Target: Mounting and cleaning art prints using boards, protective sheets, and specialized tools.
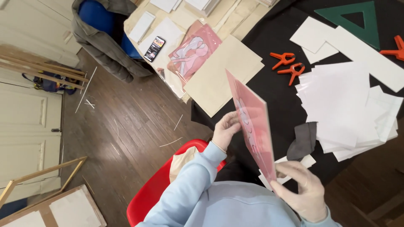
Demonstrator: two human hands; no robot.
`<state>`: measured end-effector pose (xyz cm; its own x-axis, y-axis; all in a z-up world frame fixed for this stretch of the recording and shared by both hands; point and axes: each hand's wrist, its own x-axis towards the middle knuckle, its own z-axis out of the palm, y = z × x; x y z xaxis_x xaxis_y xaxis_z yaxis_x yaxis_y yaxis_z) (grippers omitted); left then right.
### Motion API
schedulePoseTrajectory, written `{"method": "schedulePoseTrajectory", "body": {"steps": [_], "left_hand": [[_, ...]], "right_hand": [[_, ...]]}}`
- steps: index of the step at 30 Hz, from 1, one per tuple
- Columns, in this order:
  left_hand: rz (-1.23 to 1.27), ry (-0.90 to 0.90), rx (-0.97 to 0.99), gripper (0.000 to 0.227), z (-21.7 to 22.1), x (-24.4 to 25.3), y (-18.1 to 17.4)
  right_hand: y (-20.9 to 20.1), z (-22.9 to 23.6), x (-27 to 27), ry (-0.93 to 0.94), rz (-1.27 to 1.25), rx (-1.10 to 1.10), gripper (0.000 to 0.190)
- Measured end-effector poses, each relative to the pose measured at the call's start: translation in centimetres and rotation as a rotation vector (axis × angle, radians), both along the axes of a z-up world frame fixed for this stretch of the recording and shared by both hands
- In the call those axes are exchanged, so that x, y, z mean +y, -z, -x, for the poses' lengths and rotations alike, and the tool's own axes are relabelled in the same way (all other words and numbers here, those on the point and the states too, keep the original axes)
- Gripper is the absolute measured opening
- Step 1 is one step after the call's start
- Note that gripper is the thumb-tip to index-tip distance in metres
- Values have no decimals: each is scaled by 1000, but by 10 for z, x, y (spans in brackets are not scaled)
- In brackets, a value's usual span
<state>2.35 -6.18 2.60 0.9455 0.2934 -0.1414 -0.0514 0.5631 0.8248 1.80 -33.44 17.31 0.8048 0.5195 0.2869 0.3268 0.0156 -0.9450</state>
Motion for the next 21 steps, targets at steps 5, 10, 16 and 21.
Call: {"method": "schedulePoseTrajectory", "body": {"steps": [5, 10, 16, 21], "left_hand": [[22, 74, 48, 42, 0, -11, -39], [22, 110, 78, 44, -6, -19, -44], [-31, 132, -3, 44, -13, -19, -34], [-16, 156, -80, 44, -18, -20, -40]], "right_hand": [[-7, 9, 10, -50, 73, -122, 51], [-3, 15, 12, -58, 113, -138, 52], [-7, 16, 14, -77, 159, -157, 51], [-9, 17, 18, -69, 101, -249, 51]]}}
